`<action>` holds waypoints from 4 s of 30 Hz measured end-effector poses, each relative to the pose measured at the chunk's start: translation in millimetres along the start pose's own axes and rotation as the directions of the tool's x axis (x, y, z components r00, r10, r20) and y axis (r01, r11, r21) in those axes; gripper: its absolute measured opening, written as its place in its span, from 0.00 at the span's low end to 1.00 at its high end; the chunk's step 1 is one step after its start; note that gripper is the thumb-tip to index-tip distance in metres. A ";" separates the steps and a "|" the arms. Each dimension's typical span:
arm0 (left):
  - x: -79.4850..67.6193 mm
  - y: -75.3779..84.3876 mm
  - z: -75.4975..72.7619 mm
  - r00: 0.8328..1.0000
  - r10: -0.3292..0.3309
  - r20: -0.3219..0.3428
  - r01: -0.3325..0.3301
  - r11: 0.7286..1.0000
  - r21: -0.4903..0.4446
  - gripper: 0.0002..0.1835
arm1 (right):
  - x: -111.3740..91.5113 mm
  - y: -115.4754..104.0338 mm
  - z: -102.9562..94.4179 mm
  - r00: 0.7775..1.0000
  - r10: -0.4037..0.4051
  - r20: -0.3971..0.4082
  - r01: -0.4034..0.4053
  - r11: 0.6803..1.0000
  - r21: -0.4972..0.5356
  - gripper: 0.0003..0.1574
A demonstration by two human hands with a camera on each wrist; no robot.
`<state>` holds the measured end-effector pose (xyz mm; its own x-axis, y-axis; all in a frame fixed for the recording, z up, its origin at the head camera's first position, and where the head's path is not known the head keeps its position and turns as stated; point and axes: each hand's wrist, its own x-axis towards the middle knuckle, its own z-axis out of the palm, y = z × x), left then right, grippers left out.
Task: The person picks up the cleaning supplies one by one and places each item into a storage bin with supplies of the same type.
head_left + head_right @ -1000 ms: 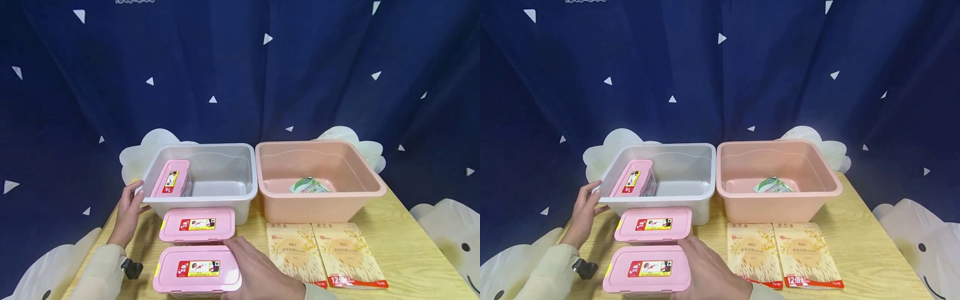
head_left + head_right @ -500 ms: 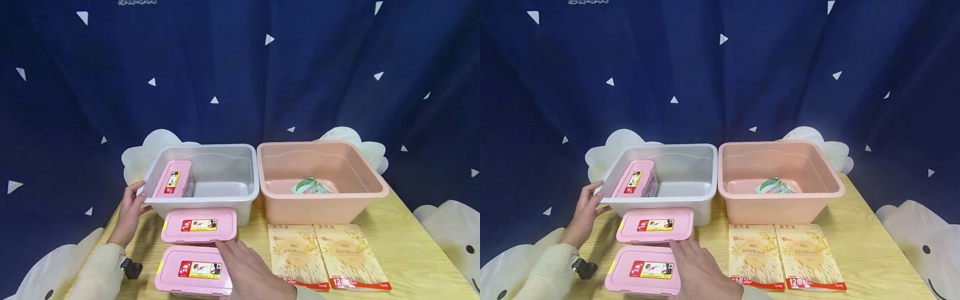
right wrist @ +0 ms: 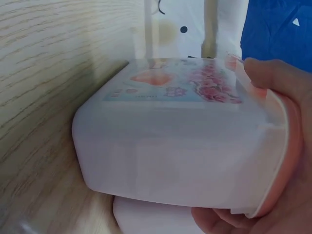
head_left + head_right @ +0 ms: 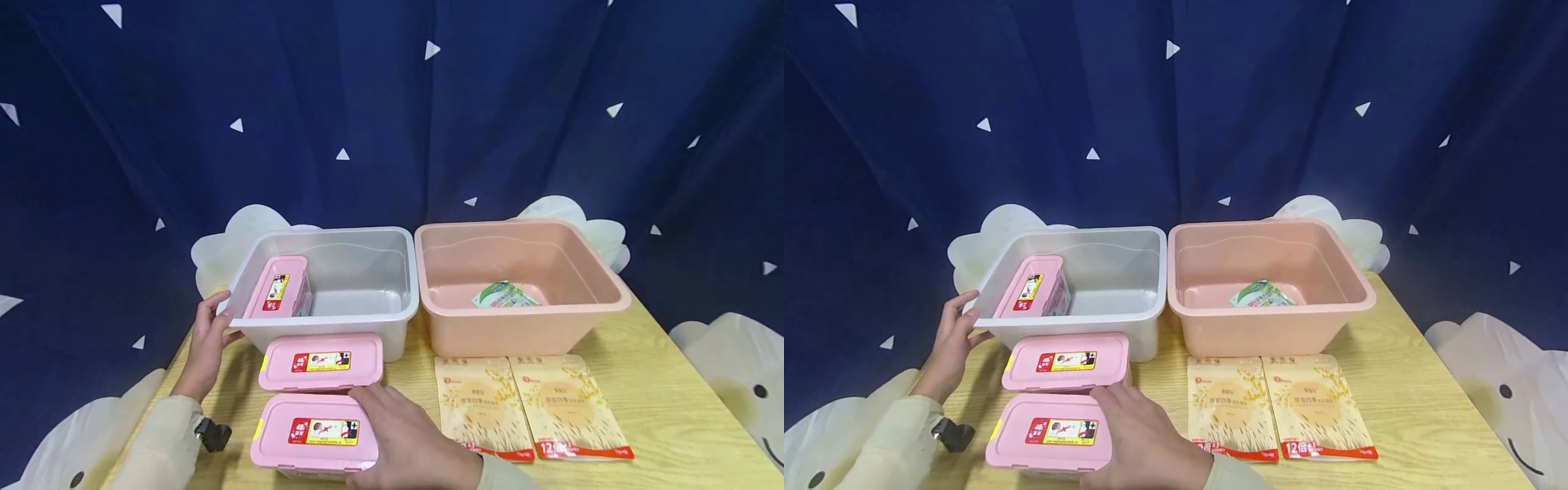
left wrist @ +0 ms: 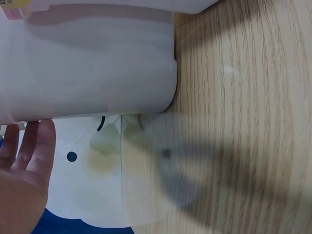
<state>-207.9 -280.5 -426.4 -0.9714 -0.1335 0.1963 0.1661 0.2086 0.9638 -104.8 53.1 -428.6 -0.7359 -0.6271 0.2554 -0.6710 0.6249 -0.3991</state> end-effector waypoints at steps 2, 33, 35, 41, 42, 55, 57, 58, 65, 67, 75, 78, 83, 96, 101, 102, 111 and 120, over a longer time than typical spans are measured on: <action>0.4 -0.3 -0.3 1.000 -0.001 -0.010 0.001 1.000 -0.014 0.23 | 0.0 0.7 -1.1 1.000 -0.004 0.003 0.004 1.000 -0.004 0.62; 1.5 -3.6 -0.8 1.000 0.015 -0.025 -0.017 0.998 -0.060 0.24 | -8.5 -1.4 4.5 0.993 0.099 -0.061 -0.089 0.984 0.153 0.66; 1.0 -3.3 -0.6 1.000 0.010 -0.027 -0.012 0.998 -0.060 0.24 | -10.8 -2.0 7.3 0.989 0.122 -0.080 -0.105 0.976 0.189 0.68; 0.8 -2.0 0.2 0.999 0.007 -0.032 -0.008 0.998 -0.059 0.23 | -16.4 -1.2 8.5 0.985 0.154 -0.081 -0.127 0.955 0.269 0.69; 1.1 -1.8 0.2 0.999 0.009 -0.032 -0.011 0.998 -0.060 0.24 | -16.4 -0.4 7.2 0.986 0.154 -0.064 -0.132 0.955 0.264 0.69; 2.7 -1.6 1.5 1.000 0.006 -0.026 -0.007 0.999 -0.044 0.24 | -15.3 11.7 8.0 0.986 0.164 -0.036 -0.141 0.925 0.354 0.65; 1.3 -2.0 0.7 1.000 -0.001 -0.031 0.000 1.000 -0.028 0.24 | -16.5 11.2 10.1 0.984 0.175 -0.038 -0.147 0.912 0.383 0.64; 0.9 -2.5 0.6 0.999 -0.003 -0.035 0.002 1.000 -0.025 0.24 | -16.7 11.4 10.6 0.983 0.177 -0.039 -0.148 0.908 0.392 0.65; 1.0 -5.2 0.6 0.999 0.009 -0.032 -0.010 1.000 -0.026 0.24 | -17.0 12.8 10.7 0.984 0.173 -0.049 -0.144 0.921 0.362 0.65; 0.9 -5.6 1.1 0.999 0.016 -0.037 -0.017 0.999 -0.035 0.24 | -17.1 12.6 10.4 0.985 0.168 -0.045 -0.140 0.921 0.364 0.64; 2.5 -4.7 3.0 0.999 0.035 -0.029 -0.037 0.997 -0.068 0.23 | -12.6 13.3 -0.1 0.987 0.162 0.024 -0.161 0.930 0.330 0.64; 1.8 -3.6 2.2 0.999 0.026 -0.036 -0.028 0.998 -0.065 0.23 | -11.4 12.3 -1.2 0.985 0.168 0.049 -0.175 0.932 0.318 0.65; 1.3 -2.4 -1.7 0.999 0.023 -0.041 -0.026 0.998 -0.063 0.22 | -11.6 9.9 3.7 0.979 0.202 0.041 -0.204 0.932 0.300 0.70; 3.3 -5.4 -4.6 0.999 -0.009 -0.034 0.007 0.998 -0.061 0.22 | -11.1 12.2 11.0 0.983 0.184 -0.029 -0.157 0.900 0.408 0.62; 3.6 -3.2 -3.7 0.999 -0.028 -0.040 0.026 0.999 -0.043 0.23 | -13.2 12.8 14.1 0.981 0.182 -0.066 -0.136 0.892 0.431 0.63; 3.7 -3.1 -3.5 0.999 -0.031 -0.041 0.029 0.999 -0.037 0.23 | -13.6 12.9 14.3 0.980 0.186 -0.067 -0.139 0.889 0.436 0.63; 5.6 -1.5 -3.6 0.998 -0.029 -0.049 0.027 0.999 -0.030 0.22 | -21.0 14.6 9.5 0.967 0.240 -0.087 -0.178 0.878 0.445 0.62; 8.4 1.0 -4.9 0.997 -0.052 -0.054 0.048 0.996 -0.077 0.20 | -27.8 21.9 -8.6 0.966 0.236 -0.106 -0.164 0.876 0.453 0.61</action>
<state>-215.1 -286.2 -422.9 -0.9681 -0.1964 0.1554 0.1320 0.1270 0.9831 -99.7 88.2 -436.9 -0.8788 -0.4088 0.2461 -0.4261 0.4403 -0.7903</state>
